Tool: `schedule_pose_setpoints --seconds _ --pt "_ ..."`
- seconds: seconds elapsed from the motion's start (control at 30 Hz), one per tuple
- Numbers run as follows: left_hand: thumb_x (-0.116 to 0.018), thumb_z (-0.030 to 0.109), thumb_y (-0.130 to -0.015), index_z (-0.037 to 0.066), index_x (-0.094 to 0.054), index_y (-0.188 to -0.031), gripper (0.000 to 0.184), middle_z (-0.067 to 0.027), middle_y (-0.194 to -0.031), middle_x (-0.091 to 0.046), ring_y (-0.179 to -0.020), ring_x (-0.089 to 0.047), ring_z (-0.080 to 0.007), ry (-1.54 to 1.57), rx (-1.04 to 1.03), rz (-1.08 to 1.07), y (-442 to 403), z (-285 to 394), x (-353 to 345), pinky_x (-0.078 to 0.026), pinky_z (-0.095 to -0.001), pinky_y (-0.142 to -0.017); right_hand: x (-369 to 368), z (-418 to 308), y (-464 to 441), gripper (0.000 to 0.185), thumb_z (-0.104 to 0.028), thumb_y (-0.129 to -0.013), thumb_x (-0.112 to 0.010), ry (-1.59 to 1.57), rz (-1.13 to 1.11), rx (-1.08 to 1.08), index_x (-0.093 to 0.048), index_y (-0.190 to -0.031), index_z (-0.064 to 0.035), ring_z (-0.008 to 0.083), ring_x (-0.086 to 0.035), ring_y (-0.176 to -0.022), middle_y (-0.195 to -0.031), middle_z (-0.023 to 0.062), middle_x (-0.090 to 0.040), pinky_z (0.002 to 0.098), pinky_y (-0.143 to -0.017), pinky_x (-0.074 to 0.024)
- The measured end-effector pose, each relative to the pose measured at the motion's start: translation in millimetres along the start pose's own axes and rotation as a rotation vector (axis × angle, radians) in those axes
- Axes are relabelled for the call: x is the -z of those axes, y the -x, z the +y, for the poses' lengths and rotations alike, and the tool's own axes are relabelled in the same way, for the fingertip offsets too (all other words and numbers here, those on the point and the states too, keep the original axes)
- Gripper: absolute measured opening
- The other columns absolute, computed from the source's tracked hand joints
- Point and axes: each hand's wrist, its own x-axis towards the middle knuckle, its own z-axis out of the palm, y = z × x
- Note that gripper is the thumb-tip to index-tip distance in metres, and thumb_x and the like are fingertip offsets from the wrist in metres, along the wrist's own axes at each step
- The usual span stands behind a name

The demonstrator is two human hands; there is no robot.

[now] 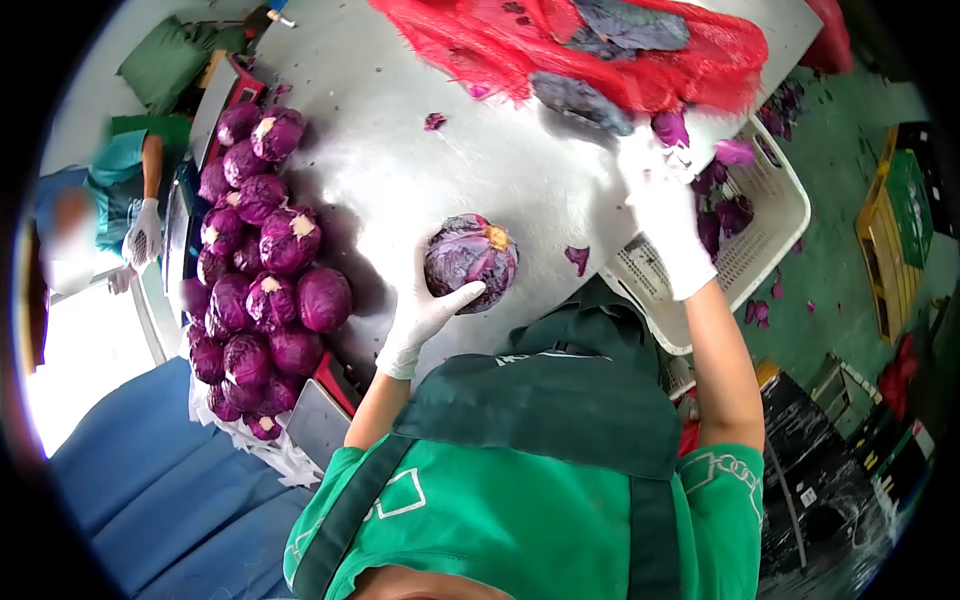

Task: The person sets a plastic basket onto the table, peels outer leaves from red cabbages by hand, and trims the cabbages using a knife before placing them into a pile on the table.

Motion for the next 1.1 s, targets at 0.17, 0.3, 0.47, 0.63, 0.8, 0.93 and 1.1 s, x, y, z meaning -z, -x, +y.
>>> schedule_pose_setpoints --seconds 0.17,0.3,0.47,0.63,0.8,0.93,1.1 --pt "-0.090 0.036 -0.059 0.005 -0.039 -0.138 0.099 -0.0216 -0.134 -0.035 -0.125 -0.036 -0.0398 -0.286 -0.055 0.028 -11.0 28.6 -14.1 -0.035 -0.0479 -0.106 -19.7 -66.7 76.4 0.038 -0.019 -0.097 -0.051 -0.071 -0.131 0.351 -0.049 -0.132 -0.0056 0.0355 -0.066 -0.077 -0.097 0.0183 -0.065 0.0399 -0.071 -0.0547" --pt "-0.089 0.037 -0.062 0.001 -0.038 -0.137 0.097 -0.0232 -0.135 -0.039 -0.127 -0.039 -0.0393 -0.276 -0.051 0.031 -17.6 25.5 -18.1 -0.036 -0.0465 -0.107 -30.5 -72.7 100.1 0.029 -0.024 -0.098 -0.047 -0.086 -0.200 0.216 -0.051 -0.118 -0.0033 0.0347 -0.065 -0.071 -0.089 0.0183 -0.065 0.0434 -0.063 -0.0542" --pt "-0.088 0.037 -0.063 -0.001 -0.039 -0.136 0.096 -0.0243 -0.136 -0.043 -0.128 -0.043 -0.0386 -0.183 0.023 -0.004 -23.5 24.9 -20.6 -0.037 -0.0452 -0.107 -36.4 -75.8 102.0 0.020 -0.022 -0.099 -0.046 -0.097 -0.388 0.174 -0.046 -0.103 -0.0027 0.0368 -0.063 -0.064 -0.074 0.0181 -0.061 0.0456 -0.057 -0.0526" --pt "-0.087 0.039 -0.063 -0.002 -0.039 -0.136 0.097 -0.0253 -0.137 -0.043 -0.129 -0.042 -0.0394 -0.257 0.020 0.021 -27.1 31.8 -23.3 -0.037 -0.0458 -0.107 -45.4 -72.4 85.4 0.017 -0.017 -0.097 -0.046 -0.111 -0.472 0.082 -0.042 -0.100 -0.0007 0.0404 -0.063 -0.063 -0.069 0.0230 -0.061 0.0492 -0.057 -0.0511" --pt "-0.087 0.040 -0.063 -0.001 -0.039 -0.138 0.098 -0.0264 -0.138 -0.041 -0.130 -0.040 -0.0410 -0.217 0.044 0.020 -30.5 27.3 -19.8 -0.035 -0.0462 -0.108 -53.6 -65.6 53.9 0.019 -0.015 -0.095 -0.046 -0.144 -0.589 0.049 -0.042 -0.102 0.0018 0.0460 -0.063 -0.069 -0.070 0.0275 -0.061 0.0529 -0.063 -0.0508" --pt "-0.088 0.038 -0.063 0.002 -0.036 -0.141 0.100 -0.0244 -0.143 -0.036 -0.134 -0.036 -0.0386 -0.317 -0.078 0.053 -5.1 26.9 -18.4 -0.033 -0.0465 -0.110 -88.8 -60.0 47.5 0.040 -0.017 -0.094 -0.043 -0.163 -0.627 -0.013 -0.039 -0.127 0.0045 0.0426 -0.066 -0.080 -0.086 0.0304 -0.065 0.0496 -0.075 -0.0515" --pt "-0.091 0.027 -0.061 0.002 -0.030 -0.143 0.104 -0.0215 -0.142 -0.037 -0.135 -0.037 -0.0327 0.149 0.092 0.069 17.6 -6.7 -5.1 -0.032 -0.0431 -0.112 -67.5 -83.0 42.5 0.063 -0.012 -0.091 -0.041 -0.576 -0.819 -0.184 -0.027 -0.152 -0.0156 0.0331 -0.067 -0.079 -0.093 0.0217 -0.068 0.0390 -0.082 -0.0509"
